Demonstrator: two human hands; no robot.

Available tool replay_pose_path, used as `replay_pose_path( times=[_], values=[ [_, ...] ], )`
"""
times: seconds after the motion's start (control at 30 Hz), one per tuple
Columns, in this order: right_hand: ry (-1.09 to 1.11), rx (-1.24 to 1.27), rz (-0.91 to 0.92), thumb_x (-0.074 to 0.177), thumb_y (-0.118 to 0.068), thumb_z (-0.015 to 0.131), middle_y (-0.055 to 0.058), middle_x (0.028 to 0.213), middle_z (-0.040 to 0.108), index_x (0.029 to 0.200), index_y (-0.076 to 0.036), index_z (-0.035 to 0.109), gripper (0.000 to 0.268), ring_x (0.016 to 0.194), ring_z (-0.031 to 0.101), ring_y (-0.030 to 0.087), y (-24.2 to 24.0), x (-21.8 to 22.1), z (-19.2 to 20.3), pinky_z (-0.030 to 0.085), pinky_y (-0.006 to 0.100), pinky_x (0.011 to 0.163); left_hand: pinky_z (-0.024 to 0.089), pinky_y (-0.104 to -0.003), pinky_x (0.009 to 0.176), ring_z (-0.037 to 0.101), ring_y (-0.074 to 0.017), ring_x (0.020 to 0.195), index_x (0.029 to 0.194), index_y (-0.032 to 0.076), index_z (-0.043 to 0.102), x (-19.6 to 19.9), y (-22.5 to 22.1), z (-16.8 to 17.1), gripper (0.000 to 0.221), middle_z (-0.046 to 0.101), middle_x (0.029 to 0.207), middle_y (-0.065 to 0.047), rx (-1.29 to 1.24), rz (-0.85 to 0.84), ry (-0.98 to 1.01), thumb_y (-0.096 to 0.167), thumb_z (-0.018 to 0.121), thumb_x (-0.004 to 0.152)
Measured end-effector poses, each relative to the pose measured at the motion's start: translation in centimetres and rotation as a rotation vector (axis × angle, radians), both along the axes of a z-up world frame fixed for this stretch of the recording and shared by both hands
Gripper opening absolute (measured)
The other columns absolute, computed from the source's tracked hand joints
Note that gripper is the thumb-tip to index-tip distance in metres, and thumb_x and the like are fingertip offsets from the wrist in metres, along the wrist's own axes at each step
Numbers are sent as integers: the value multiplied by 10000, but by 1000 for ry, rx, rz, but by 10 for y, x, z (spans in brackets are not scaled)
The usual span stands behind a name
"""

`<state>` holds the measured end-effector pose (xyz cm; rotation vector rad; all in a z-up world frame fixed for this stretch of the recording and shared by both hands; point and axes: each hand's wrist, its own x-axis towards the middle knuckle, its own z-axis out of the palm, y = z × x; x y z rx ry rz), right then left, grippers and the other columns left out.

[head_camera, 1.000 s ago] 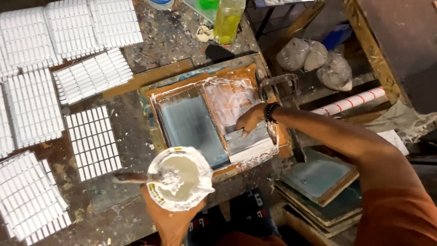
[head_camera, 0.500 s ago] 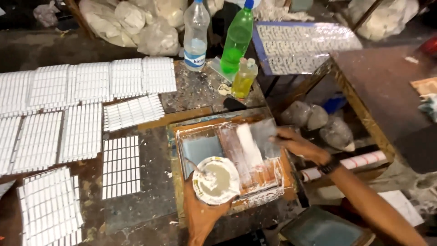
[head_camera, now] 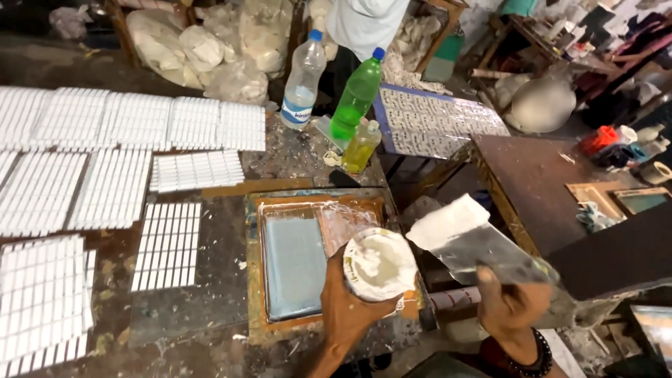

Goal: Applying white ink or paste onto a screen frame using a spatula as part of a screen printing process.

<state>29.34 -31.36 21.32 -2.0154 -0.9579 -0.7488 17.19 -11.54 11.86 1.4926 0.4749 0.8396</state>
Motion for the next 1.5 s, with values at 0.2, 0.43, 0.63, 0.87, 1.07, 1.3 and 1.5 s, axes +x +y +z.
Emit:
replay_pose_path(
  times=[0.2, 0.43, 0.63, 0.87, 1.07, 1.3, 1.5],
  values=[
    [-276, -1, 111, 1075, -198, 683, 141, 912, 734, 1085, 34, 721, 236, 766, 693, 165, -13, -13, -3, 520, 303, 689, 585, -409, 951, 686, -311, 1175, 1414, 22, 487, -3, -8, 16, 1079, 632, 1295, -160, 41, 35, -100, 345, 998, 520],
    [-240, -36, 70, 941, -189, 740, 158, 838, 714, 1002, 50, 718, 247, 625, 685, 151, -31, -2, -15, 455, 289, 533, 553, -430, 995, 638, -355, 1226, 1438, -8, 428, -11, -5, 24, 1136, 570, 1349, -200, 122, 46, -144, 375, 996, 531],
    [-262, -29, 62, 942, -152, 728, 167, 849, 714, 1059, 85, 712, 265, 671, 704, 193, -3, -32, 6, 525, 302, 595, 559, -431, 992, 655, -345, 1217, 1429, 24, 464, -19, -3, 33, 1096, 593, 1351, -179, 80, 41, -157, 333, 990, 519],
    [-285, -47, 79, 944, -103, 719, 195, 908, 732, 1039, 75, 709, 202, 786, 736, 223, 5, -49, 12, 560, 301, 657, 558, -436, 990, 663, -359, 1208, 1422, 58, 482, -24, -4, 39, 1059, 611, 1339, -170, 90, 65, -158, 321, 988, 530],
    [-378, -25, 146, 991, -97, 708, 192, 966, 739, 1061, 75, 691, 186, 820, 752, 222, 5, -49, 8, 590, 311, 722, 547, -449, 993, 652, -371, 1216, 1430, 41, 464, -25, -6, 41, 1066, 608, 1350, -180, 116, 71, -179, 326, 982, 544],
    [-312, -46, 49, 926, -125, 712, 169, 900, 747, 1066, 88, 716, 255, 742, 733, 186, 0, -37, -16, 565, 288, 651, 564, -447, 976, 666, -362, 1181, 1430, 32, 452, -27, -4, 40, 1090, 597, 1323, -188, 116, 44, -146, 348, 980, 531],
    [-305, -86, 121, 970, -98, 692, 179, 942, 734, 1040, 91, 686, 202, 750, 723, 201, 14, -46, -7, 547, 304, 649, 588, -432, 955, 687, -343, 1158, 1425, 30, 463, -25, 0, 41, 1090, 606, 1292, -181, 107, 53, -144, 352, 987, 524]
  ],
)
